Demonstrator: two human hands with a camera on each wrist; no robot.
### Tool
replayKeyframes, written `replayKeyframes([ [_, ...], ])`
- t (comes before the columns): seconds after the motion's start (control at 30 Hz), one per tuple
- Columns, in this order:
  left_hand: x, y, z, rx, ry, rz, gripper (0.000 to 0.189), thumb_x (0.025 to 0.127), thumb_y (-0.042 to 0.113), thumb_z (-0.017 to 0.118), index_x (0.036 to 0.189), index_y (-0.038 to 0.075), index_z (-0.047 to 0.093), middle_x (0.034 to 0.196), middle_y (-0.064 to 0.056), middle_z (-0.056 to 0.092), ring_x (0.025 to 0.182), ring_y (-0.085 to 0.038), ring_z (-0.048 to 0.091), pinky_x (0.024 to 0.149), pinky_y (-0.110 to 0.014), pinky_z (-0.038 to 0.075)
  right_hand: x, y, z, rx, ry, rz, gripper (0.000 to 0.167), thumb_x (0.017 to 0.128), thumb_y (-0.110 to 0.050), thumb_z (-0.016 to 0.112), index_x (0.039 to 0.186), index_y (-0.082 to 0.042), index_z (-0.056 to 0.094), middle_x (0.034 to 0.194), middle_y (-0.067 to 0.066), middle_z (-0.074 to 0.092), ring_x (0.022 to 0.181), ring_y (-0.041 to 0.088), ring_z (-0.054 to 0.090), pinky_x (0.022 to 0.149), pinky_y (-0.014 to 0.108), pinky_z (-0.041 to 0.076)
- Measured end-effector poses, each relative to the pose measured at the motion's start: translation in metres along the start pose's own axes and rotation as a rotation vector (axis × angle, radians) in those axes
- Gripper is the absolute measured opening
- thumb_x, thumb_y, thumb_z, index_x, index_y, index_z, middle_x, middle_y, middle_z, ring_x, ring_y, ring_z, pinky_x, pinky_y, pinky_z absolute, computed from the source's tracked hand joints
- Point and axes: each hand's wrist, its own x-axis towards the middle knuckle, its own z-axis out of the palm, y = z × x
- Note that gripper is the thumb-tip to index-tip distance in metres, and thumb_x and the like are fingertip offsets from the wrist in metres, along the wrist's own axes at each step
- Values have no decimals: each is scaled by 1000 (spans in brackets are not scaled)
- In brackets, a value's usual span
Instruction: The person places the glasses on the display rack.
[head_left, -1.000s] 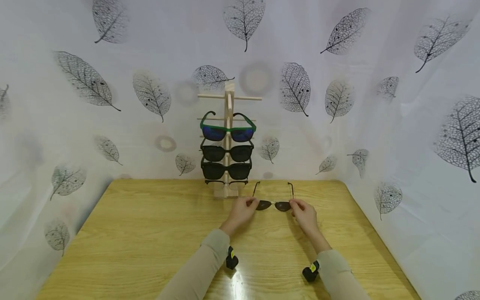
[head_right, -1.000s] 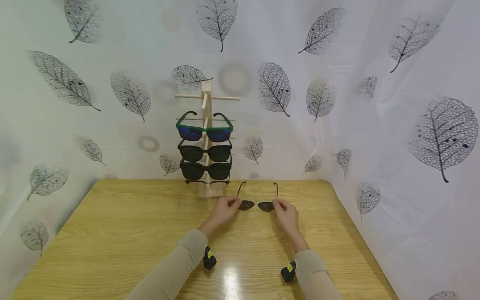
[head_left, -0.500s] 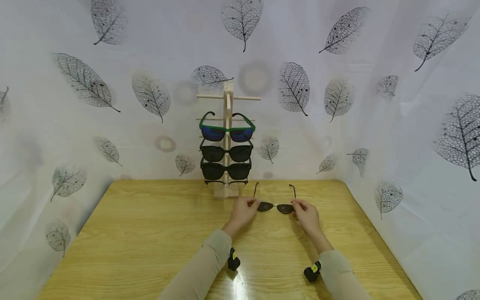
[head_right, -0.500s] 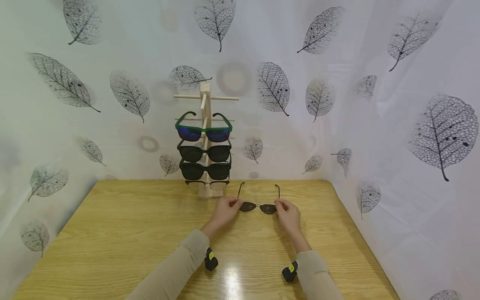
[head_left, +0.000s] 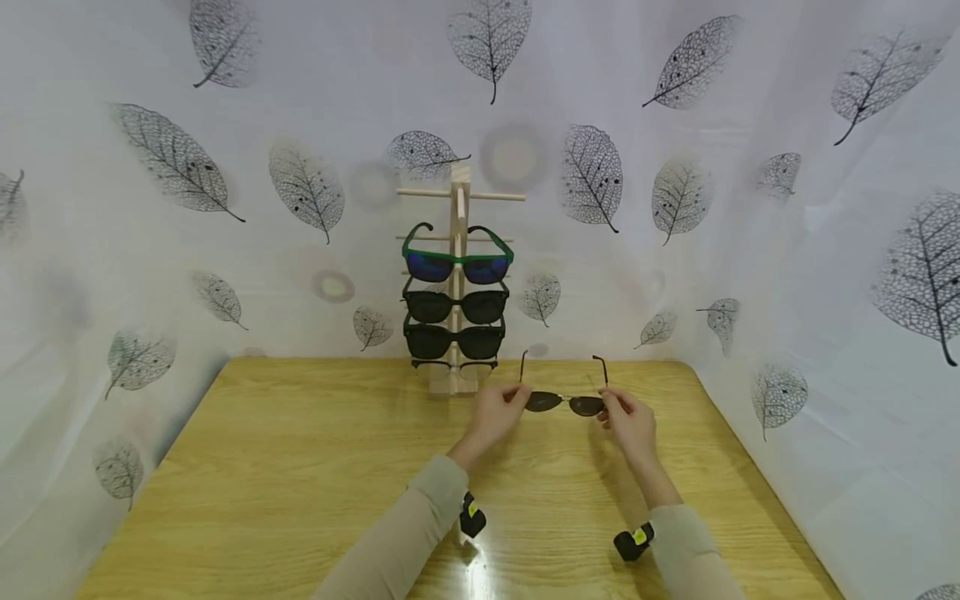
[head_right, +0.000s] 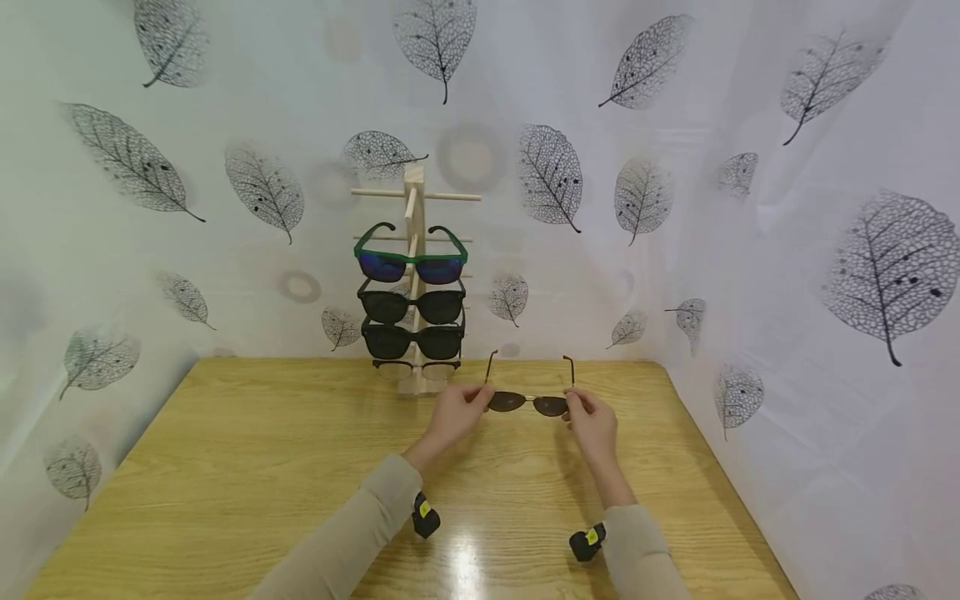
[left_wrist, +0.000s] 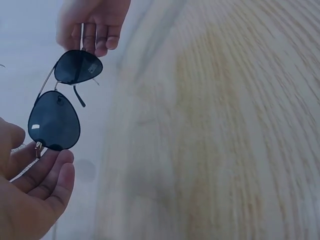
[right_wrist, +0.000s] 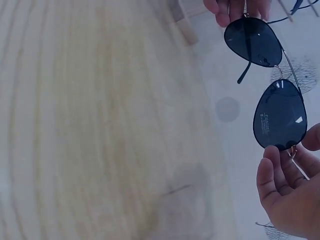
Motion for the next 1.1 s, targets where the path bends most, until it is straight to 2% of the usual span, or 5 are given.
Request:
replayKeyframes([
  [0.33,-1,45,-8,-1,22,33,30,105,31,66,122,11,80,111,-6,81,100,-23,75,90,-42,61,-3,-35,-16,116,109,-50,32,107,-20,60,123,4,73,69,-13,69,62,3,65,62,18,57],
  [0.57,-1,77,-17,-14,101,125,25,102,26,70,117,10,82,99,-5,82,86,-18,75,79,-30,59,-6,-61,-28,198,143,-147,28,107,-14,61,120,7,73,67,-11,70,61,4,66,61,18,57],
  [0.8,0,103,-32,14,174,237,21,100,23,73,109,8,84,91,-5,82,76,-17,75,72,-27,60,-7,-82,-34,275,147,-195,20,106,-14,62,112,-1,76,69,-8,70,64,8,67,61,18,57],
  [0.93,-1,114,-41,6,164,244,20,101,22,72,111,9,84,91,-5,82,76,-16,75,72,-27,60,-9,-91,-35,294,163,-252,17,106,-13,63,107,-4,78,71,-6,72,63,8,68,60,19,57],
  [1.1,-2,125,-51,-23,154,250,22,102,22,72,114,8,83,93,-6,82,76,-15,75,70,-24,60,-11,-106,-37,285,165,-305,20,106,-15,63,110,-2,78,73,-6,72,65,10,68,61,19,58],
])
